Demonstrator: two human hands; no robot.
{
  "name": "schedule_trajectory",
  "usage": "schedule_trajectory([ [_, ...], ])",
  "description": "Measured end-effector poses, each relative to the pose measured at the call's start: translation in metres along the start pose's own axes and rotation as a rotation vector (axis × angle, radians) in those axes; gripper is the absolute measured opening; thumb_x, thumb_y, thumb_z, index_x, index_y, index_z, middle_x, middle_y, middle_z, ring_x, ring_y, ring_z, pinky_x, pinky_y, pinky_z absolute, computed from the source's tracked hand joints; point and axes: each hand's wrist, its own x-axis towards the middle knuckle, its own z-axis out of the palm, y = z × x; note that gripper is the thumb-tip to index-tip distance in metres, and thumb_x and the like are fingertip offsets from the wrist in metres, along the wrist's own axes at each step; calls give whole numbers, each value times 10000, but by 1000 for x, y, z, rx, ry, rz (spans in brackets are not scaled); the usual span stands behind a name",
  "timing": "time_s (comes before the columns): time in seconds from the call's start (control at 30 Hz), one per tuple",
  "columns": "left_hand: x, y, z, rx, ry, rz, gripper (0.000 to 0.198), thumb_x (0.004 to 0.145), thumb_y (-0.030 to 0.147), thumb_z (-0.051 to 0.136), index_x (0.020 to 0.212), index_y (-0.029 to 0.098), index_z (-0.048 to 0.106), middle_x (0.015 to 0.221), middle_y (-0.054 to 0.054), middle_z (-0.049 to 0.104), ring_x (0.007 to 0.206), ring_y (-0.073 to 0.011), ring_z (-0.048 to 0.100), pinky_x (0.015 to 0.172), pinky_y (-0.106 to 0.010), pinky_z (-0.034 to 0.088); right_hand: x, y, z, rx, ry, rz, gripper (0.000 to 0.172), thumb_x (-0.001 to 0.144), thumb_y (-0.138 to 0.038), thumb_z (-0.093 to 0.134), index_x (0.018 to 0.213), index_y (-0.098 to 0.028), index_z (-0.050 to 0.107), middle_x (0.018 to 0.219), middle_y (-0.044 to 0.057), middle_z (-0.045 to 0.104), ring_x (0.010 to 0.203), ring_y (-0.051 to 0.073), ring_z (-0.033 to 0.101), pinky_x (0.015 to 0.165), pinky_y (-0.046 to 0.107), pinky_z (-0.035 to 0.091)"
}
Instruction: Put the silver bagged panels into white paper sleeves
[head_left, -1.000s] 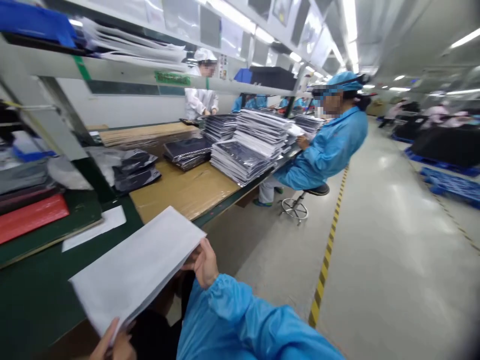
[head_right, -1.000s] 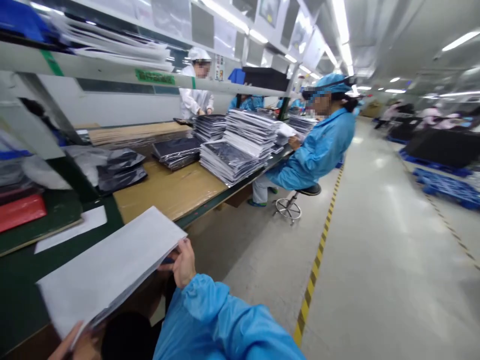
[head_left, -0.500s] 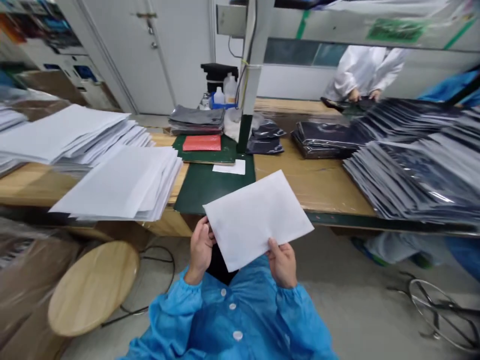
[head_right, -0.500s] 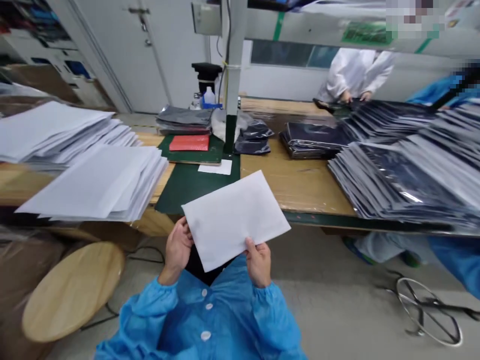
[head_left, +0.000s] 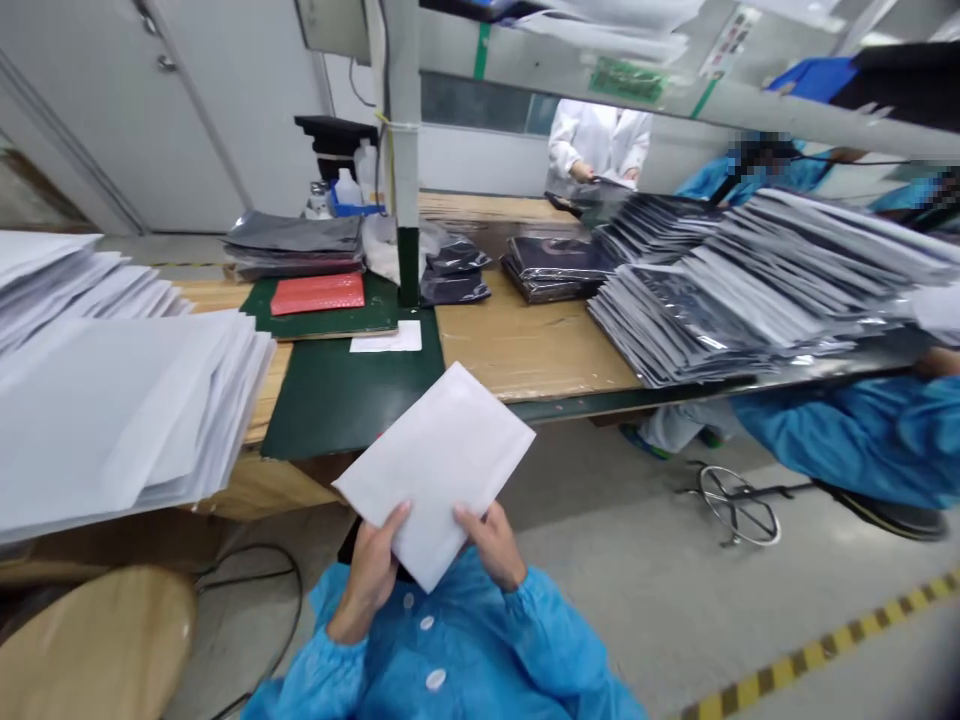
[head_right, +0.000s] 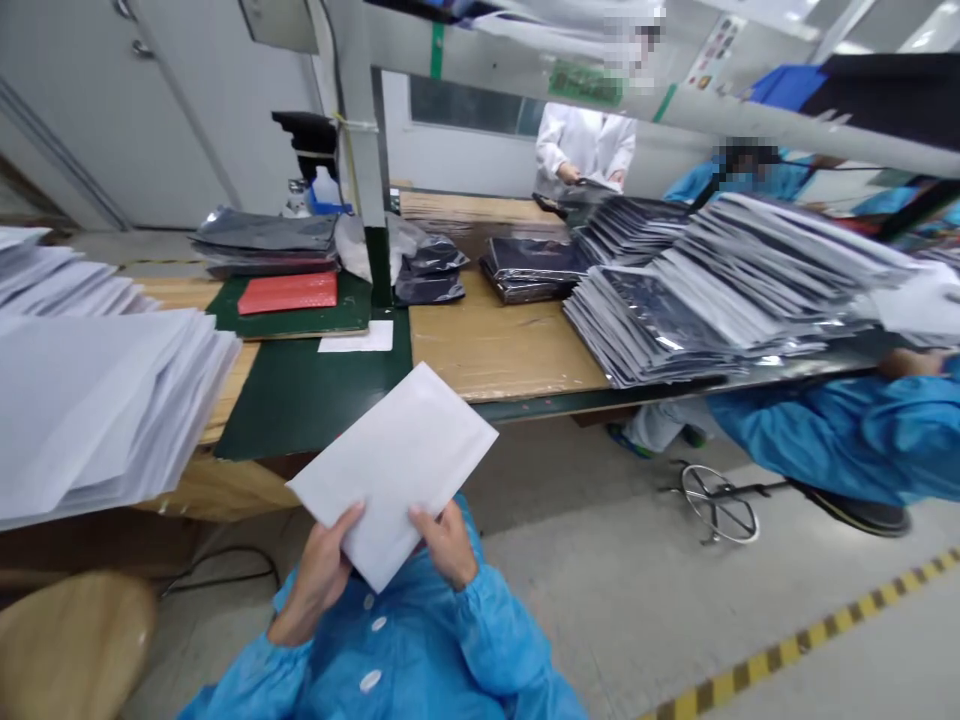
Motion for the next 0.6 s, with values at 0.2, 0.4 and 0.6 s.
schedule_trajectory([
  [0.2,-30,-11,-7,95,-232,-57,603,593,384,887,1111,141,697,1044,-139,745,1024,-324,690,927,-434,556,-21,-10,-9,26,-72,-34,477,727,-565,770,996,-176,711,882,70,751,797,263,692,713,384,583],
  [0.4,-25,33,9,-89,-135,179,594,561,394,894,1059,125,712,962,-129,758,958,-338,706,875,-448,586,-16,-25,-15,-14,-178,-6,504,765,-633,706,1017,-197,682,664,36,663,474,185,580,408,291,479],
  [0.6,-12,167,-9,-301,289,685,386,716,145,769,1090,159,671,988,-56,756,937,-222,715,839,-320,607,-12,-23,-16,-221,-166,24,500,720,-621,753,959,-183,714,600,32,638,514,197,580,487,307,501],
])
